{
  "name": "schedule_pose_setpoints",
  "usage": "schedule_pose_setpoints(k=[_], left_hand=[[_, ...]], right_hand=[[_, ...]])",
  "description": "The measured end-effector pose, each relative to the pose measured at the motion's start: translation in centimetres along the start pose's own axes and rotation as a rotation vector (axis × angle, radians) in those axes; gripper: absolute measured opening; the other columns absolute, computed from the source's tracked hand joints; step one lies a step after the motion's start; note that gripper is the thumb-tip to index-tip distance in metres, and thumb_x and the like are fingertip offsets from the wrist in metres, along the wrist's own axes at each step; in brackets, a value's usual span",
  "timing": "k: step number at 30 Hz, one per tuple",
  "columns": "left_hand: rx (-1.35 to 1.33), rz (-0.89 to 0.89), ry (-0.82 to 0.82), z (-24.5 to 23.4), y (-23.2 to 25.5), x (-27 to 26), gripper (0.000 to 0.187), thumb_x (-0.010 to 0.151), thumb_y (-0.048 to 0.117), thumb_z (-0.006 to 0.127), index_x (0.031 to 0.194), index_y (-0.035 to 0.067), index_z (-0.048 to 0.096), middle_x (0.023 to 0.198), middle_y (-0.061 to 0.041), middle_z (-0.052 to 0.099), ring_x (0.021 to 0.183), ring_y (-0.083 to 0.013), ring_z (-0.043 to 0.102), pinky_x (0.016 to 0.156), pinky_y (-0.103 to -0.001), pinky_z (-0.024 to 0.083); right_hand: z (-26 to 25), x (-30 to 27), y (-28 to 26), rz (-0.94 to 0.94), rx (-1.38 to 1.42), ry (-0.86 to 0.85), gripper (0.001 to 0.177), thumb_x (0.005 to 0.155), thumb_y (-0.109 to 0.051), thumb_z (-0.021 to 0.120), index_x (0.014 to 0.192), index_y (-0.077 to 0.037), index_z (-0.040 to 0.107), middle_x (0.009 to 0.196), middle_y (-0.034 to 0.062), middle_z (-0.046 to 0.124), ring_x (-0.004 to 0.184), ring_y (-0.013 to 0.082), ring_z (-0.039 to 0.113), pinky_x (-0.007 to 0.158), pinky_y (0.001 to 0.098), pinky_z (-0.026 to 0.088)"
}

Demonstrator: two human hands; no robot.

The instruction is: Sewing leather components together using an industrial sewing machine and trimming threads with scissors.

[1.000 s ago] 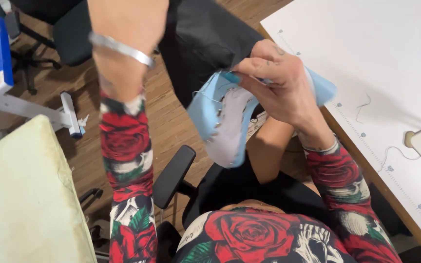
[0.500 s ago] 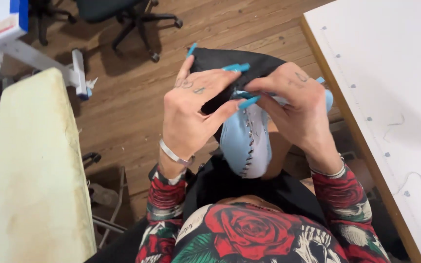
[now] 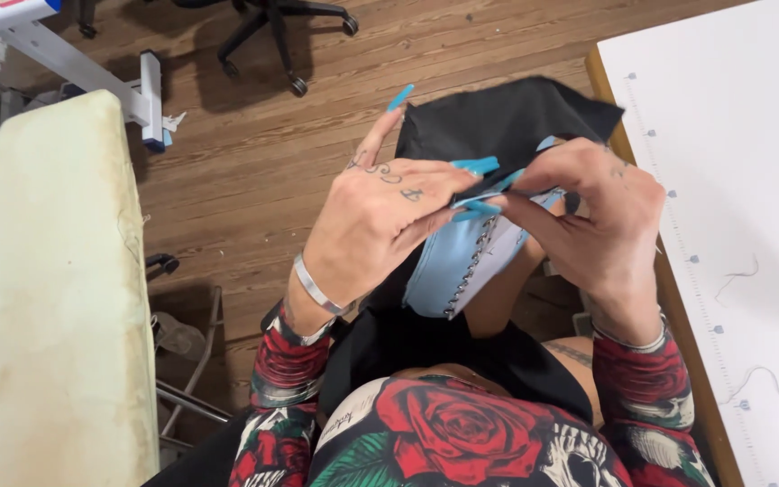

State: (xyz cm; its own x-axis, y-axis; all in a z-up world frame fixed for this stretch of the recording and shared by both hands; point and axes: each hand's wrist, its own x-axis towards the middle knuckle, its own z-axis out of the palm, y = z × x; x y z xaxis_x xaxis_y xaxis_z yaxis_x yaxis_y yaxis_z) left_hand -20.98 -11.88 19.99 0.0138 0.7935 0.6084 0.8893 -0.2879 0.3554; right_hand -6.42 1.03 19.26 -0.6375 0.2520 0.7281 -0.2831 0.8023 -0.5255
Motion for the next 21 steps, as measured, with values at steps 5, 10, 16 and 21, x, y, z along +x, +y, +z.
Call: schedule_pose_setpoints(k=[5, 10, 16, 21], left_hand=[[-0.054, 0.03, -0.038, -0.1, -0.2, -0.3, 0.021, 0.091, 0.011, 0.045, 0.103, -0.002, 0.058, 0.099, -0.008, 0.065, 0.097, -0.0255, 0.062, 0.106, -0.051, 0.017], [-0.084, 0.069, -0.057, -0.9, -0.3, -0.2, 0.022, 0.091, 0.01, 0.043, 0.103, -0.001, 0.058, 0.1, -0.007, 0.065, 0.095, -0.025, 0.064, 0.106, -0.052, 0.017], [-0.126, 0.062, -0.026, -1.0, 0.0, -0.2, 0.015, 0.089, 0.005, 0.048, 0.099, -0.001, 0.057, 0.097, -0.006, 0.064, 0.089, -0.0236, 0.064, 0.106, -0.053, 0.024], [-0.094, -0.006, 0.097, -0.1, 0.7, -0.1, 0.019, 0.09, 0.004, 0.047, 0.106, 0.001, 0.056, 0.102, -0.008, 0.063, 0.089, -0.0204, 0.065, 0.103, -0.047, 0.038]], right_hand=[[-0.7, 0.8, -0.9, 0.119, -0.032, -0.121, 0.027, 0.079, 0.005, 0.071, 0.102, 0.005, 0.057, 0.101, 0.0145, 0.06, 0.081, 0.0185, 0.059, 0.075, 0.0267, 0.049], [-1.7, 1.7, -0.8, 0.03, -0.097, -0.232, 0.018, 0.079, -0.001, 0.069, 0.094, 0.003, 0.06, 0.078, 0.007, 0.061, 0.072, 0.0193, 0.055, 0.063, 0.0269, 0.044], [-3.2, 0.2, 0.8, 0.016, -0.3, -0.269, 0.034, 0.08, -0.012, 0.074, 0.11, -0.006, 0.059, 0.088, 0.008, 0.047, 0.086, 0.0239, 0.045, 0.073, 0.0323, 0.041], [-3.0, -1.0, 0.0, 0.063, -0.48, -0.162, 0.022, 0.084, -0.017, 0.074, 0.102, -0.014, 0.062, 0.118, 0.0153, 0.037, 0.103, 0.032, 0.034, 0.085, 0.0389, 0.036]])
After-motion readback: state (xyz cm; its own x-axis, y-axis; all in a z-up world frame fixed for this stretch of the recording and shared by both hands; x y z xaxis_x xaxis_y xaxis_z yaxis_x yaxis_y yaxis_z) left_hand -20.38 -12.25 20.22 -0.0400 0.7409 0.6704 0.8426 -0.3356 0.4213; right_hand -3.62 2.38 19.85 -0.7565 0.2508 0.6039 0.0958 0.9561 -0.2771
